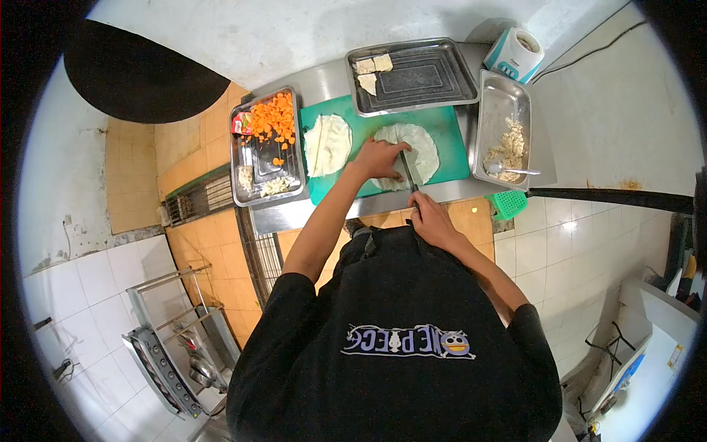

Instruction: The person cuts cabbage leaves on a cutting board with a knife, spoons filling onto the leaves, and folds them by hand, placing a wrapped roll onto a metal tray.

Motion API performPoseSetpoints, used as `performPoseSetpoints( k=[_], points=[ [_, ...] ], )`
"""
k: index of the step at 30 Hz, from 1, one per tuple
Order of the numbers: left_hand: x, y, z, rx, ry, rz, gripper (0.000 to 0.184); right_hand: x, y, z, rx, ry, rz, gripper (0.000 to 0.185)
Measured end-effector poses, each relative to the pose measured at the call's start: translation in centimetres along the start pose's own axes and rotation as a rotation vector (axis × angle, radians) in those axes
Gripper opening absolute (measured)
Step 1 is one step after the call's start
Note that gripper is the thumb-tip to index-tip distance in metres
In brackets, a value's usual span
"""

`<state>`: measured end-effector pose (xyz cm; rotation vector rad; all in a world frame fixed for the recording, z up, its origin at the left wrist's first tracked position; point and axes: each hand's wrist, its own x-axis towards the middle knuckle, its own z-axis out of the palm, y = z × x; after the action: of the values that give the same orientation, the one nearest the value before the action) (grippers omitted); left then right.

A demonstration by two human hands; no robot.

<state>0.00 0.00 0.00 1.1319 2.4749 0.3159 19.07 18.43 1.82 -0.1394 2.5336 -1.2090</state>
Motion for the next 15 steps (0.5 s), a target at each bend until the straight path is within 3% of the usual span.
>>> performPoseSetpoints(
  k=[9, 15],
  points=[
    [-0.1, 0.6, -0.6, 0.002, 0.032, -0.007, 0.091, 1.2, -0.6, 1.3, -0.065, 0.068, 0.025, 0.024],
    [0.0, 0.7, -0.3, 0.05, 0.028, 0.0, 0.096, 1.3, -0.2, 2.2, -0.059, 0.097, -0.016, 0.031]
  ],
)
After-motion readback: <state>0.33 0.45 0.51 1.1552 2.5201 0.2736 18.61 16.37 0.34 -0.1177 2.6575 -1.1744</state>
